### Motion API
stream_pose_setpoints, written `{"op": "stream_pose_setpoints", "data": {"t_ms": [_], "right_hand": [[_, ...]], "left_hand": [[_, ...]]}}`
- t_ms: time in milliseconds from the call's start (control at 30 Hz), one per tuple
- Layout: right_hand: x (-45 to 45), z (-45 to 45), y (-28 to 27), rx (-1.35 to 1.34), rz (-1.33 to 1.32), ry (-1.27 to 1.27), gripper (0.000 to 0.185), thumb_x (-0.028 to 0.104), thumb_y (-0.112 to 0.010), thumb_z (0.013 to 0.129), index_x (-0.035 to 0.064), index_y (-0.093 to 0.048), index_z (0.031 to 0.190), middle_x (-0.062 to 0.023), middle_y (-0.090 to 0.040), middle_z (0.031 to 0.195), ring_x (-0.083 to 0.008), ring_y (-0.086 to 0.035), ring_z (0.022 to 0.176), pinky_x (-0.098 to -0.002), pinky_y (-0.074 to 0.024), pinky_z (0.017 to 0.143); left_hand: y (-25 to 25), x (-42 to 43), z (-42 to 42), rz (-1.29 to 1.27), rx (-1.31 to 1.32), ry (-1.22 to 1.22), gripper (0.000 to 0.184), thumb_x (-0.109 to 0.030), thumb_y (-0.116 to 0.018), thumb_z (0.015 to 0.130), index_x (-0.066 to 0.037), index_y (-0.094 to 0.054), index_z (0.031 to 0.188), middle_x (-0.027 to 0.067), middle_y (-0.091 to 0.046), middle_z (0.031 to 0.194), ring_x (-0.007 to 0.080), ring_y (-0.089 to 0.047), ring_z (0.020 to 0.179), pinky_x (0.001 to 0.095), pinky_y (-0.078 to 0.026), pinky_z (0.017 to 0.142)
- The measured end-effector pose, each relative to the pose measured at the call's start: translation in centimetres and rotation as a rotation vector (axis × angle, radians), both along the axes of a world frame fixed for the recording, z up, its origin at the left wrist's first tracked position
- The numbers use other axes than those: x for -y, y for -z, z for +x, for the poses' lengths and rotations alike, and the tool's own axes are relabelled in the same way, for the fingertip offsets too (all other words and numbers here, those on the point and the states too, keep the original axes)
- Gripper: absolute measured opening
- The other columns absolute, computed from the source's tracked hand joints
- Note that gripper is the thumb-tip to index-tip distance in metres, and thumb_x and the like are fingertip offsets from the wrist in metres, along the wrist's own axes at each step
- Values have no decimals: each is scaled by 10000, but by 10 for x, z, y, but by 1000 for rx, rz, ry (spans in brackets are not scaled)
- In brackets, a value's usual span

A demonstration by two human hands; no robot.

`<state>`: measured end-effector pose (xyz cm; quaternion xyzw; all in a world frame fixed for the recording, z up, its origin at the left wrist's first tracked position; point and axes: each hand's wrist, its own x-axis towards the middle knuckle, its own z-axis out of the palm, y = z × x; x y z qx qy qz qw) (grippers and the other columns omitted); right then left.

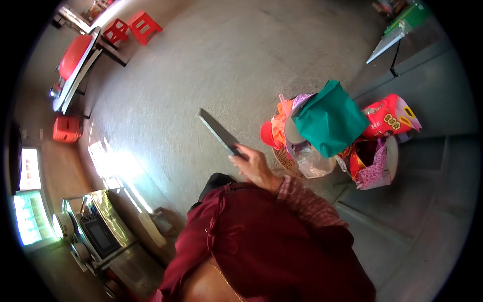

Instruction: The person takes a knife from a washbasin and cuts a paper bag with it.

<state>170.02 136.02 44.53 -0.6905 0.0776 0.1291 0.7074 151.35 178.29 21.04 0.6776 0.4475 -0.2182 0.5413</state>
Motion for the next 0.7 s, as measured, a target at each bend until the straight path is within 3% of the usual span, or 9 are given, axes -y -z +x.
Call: {"op": "stream_pose_setpoints", "data": {"t_ms": [67, 133, 167, 233, 300, 367, 500, 633, 700], "right_hand": [[-16, 32, -16, -33, 51, 13, 493, 226, -657, 904, -20, -518, 1308, -37, -633, 794, -59, -539, 579, -210, -466, 490], [-23, 59, -3, -77, 100, 7, 478, 226, -647, 910, -12, -522, 1306, -47, -640, 793, -59, -541, 561, -207, -461, 475], [-22, 74, 7, -103, 129, 44, 473, 227, -645, 912, -9, -525, 1304, -50, -642, 790, -60, -542, 552, -207, -459, 471], [-17, 104, 17, -148, 183, 127, 463, 228, -640, 914, -3, -530, 1300, -57, -646, 786, -61, -545, 533, -206, -456, 463], [-4, 139, 22, -88, 142, 184, 445, 252, -608, 935, 12, -529, 1301, -52, -650, 772, -79, -565, 541, -211, -451, 479], [-2, 174, 22, -113, 94, 312, 428, 262, -592, 946, 6, -537, 1285, -64, -651, 776, -88, -564, 535, -215, -452, 484], [-2, 231, 2, -98, 92, 491, 389, 241, -572, 960, -6, -547, 1259, -73, -656, 772, -98, -565, 541, -213, -450, 496], [0, 255, -2, -134, 119, 676, 404, 227, -574, 956, -16, -532, 1276, -77, -658, 773, -99, -565, 543, -213, -452, 504], [8, 259, -5, -131, 146, 780, 411, 224, -577, 952, -22, -529, 1278, -78, -658, 770, -98, -565, 548, -215, -456, 509]], "left_hand": [[5, -3, 41, 209, 201, 332, 194, -265, -609, 841, -72, -618, 859, 114, -607, 664, 298, -629, 640, 400, -494, 579], [-6, -1, 101, 857, 580, 942, 194, -266, -610, 840, -73, -617, 858, 114, -605, 663, 299, -628, 640, 401, -493, 579], [-11, -5, 137, 784, 600, 875, 193, -266, -610, 839, -74, -616, 858, 114, -604, 663, 300, -627, 640, 402, -493, 579], [-10, -12, 223, -347, 393, -128, 230, -258, -595, 872, -60, -552, 765, 75, -537, 611, 241, -552, 556, 357, -461, 527], [-79, 23, 328, -360, 306, -264, 271, -248, -555, 913, -82, -491, 709, 45, -501, 609, 175, -500, 535, 322, -431, 506], [-111, 42, 417, -491, 413, -178, 260, -227, -532, 935, -67, -515, 730, 42, -509, 626, 156, -506, 560, 304, -432, 529], [-205, 123, 564, -341, 769, 533, 232, -170, -495, 953, -38, -557, 773, 44, -536, 670, 140, -514, 623, 285, -442, 604], [-309, 240, 637, -836, 721, 670, 133, -91, -518, 925, -23, -607, 854, 61, -612, 807, 150, -526, 663, 289, -448, 652], [-350, 290, 646, -1022, 715, 902, 182, -171, -541, 931, -4, -612, 943, 116, -623, 840, 208, -589, 790, 337, -470, 779]]}}
